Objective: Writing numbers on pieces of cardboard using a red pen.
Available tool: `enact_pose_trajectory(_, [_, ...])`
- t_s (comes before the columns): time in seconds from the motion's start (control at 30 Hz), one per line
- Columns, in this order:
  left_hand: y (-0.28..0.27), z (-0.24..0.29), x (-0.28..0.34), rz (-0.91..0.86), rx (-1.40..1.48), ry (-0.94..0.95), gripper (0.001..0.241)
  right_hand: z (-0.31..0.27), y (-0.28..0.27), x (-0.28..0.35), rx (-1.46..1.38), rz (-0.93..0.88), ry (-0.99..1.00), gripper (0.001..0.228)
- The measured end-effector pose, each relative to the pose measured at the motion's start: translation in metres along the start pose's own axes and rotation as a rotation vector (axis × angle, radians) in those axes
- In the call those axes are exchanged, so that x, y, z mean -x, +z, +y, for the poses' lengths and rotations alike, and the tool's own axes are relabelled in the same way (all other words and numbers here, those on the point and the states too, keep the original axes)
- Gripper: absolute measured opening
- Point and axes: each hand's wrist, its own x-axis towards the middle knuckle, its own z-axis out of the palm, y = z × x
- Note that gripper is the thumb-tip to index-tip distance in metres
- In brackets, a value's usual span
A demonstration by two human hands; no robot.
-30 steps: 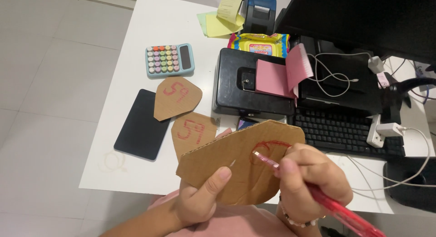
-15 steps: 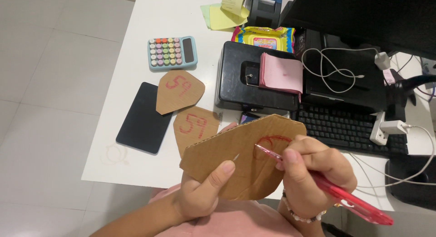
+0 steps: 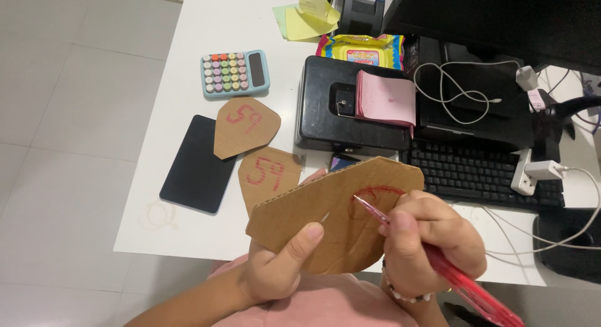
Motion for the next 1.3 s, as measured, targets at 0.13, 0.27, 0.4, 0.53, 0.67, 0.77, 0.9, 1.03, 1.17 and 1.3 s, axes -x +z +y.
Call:
enact_pose_trajectory(0.13, [0.001, 0.003, -0.001, -0.039, 0.029, -0.015, 0.06, 0.01, -0.006, 0.002, -0.079, 0.075, -0.048, 0.02])
enact_pose_trajectory(0.27, [0.001, 0.001, -0.001, -0.013, 0.016, 0.001, 0.058, 0.008, -0.006, -0.002, -0.086, -0.011, -0.019, 0.021])
enact_pose_trajectory(0.4, [0.0, 0.007, -0.003, -0.013, 0.015, 0.0, 0.059, 0.006, -0.011, -0.006, -0.152, -0.067, 0.076, 0.026])
enact_pose_trajectory(0.53, [0.0, 0.011, -0.008, 0.002, 0.125, -0.052, 0.058, 0.005, -0.015, -0.008, -0.128, -0.183, 0.136, 0.029])
enact_pose_trajectory(0.67, [0.0, 0.016, -0.01, -0.022, 0.028, -0.027, 0.056, 0.005, -0.018, -0.004, -0.162, -0.105, 0.203, 0.029])
enact_pose_trajectory(0.77, [0.0, 0.017, -0.012, -0.027, 0.047, -0.045, 0.056, 0.006, -0.016, -0.008, -0.154, -0.118, 0.239, 0.028])
enact_pose_trajectory(0.9, [0.0, 0.015, -0.011, -0.029, 0.044, -0.053, 0.055, 0.002, -0.015, -0.009, -0.179, -0.095, 0.297, 0.03])
enact_pose_trajectory(1.03, [-0.001, 0.014, -0.011, -0.028, 0.049, -0.045, 0.055, 0.004, -0.019, -0.008, -0.121, -0.148, 0.273, 0.03])
enact_pose_trajectory(1.17, [-0.001, 0.015, -0.011, -0.026, 0.034, -0.057, 0.055, 0.003, -0.02, -0.009, -0.148, -0.15, 0.3, 0.028])
enact_pose_trajectory(1.3, [0.0, 0.018, -0.012, -0.031, 0.062, -0.089, 0.057, 0.003, -0.013, -0.013, -0.153, -0.126, 0.269, 0.026])
